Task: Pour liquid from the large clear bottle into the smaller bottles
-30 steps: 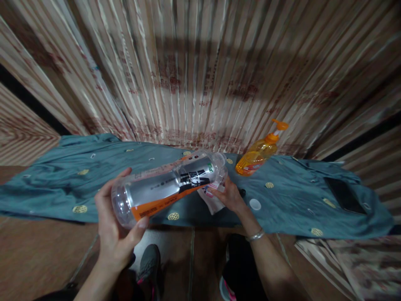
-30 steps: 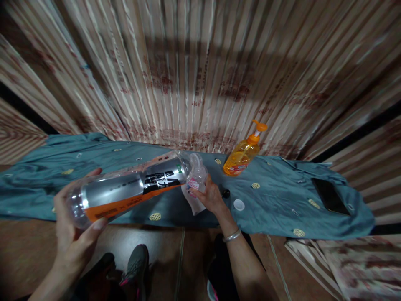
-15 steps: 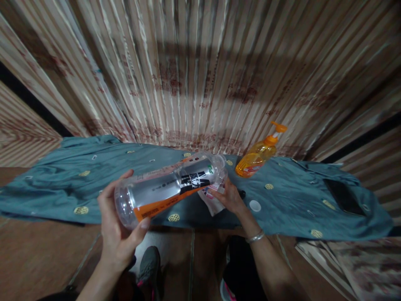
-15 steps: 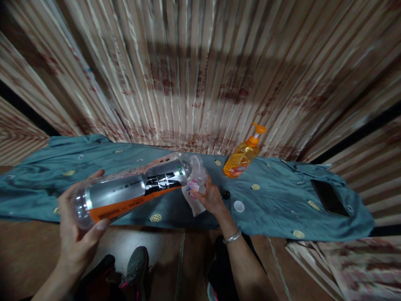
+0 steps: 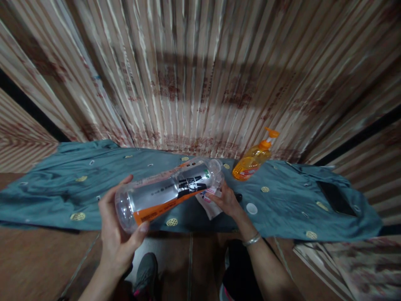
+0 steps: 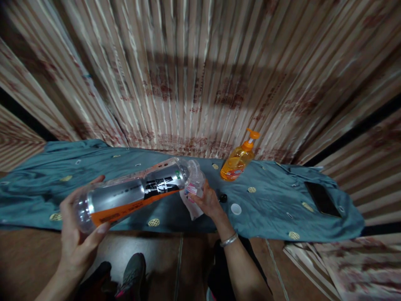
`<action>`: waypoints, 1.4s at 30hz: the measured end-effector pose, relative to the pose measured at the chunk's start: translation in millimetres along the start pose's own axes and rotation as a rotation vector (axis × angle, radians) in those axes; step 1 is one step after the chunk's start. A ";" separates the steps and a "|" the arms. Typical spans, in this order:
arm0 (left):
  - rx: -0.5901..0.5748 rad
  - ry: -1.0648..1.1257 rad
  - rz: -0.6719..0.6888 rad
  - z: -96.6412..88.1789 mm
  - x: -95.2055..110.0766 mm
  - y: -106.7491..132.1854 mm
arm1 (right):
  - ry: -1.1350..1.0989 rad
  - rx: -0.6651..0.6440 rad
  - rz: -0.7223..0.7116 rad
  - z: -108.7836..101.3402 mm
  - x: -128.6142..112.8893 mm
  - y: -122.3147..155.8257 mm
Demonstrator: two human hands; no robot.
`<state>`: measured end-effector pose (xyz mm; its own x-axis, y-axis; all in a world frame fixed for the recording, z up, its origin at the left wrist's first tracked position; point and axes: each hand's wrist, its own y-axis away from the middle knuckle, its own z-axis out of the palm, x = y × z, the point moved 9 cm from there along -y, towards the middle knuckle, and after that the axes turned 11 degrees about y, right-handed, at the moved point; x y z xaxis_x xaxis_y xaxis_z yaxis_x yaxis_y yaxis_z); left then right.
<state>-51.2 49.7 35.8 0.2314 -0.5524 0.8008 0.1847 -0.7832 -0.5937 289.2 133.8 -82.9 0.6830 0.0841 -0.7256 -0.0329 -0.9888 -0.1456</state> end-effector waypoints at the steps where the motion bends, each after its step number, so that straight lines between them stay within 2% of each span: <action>1: 0.000 0.002 -0.001 0.0 -0.2 -0.1 | 0.001 -0.006 0.006 0.0 0.2 0.0; 8: 0.009 0.001 -0.021 0.2 -1.7 1.4 | -0.003 -0.019 -0.007 -0.7 -2.2 0.1; 20: -0.010 0.005 -0.010 3.9 -5.1 6.0 | -0.011 0.013 0.038 5.3 10.5 -1.2; 29: -0.021 0.022 -0.046 3.9 -8.5 5.9 | -0.029 0.014 0.020 2.9 6.7 0.4; 42: 0.002 0.027 -0.022 3.5 -5.5 7.3 | 0.022 0.005 0.038 4.0 9.1 -1.2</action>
<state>-47.8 48.1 26.8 0.2010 -0.5423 0.8158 0.1912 -0.7950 -0.5757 292.5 136.2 -92.0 0.6967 0.0436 -0.7160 -0.0628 -0.9906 -0.1214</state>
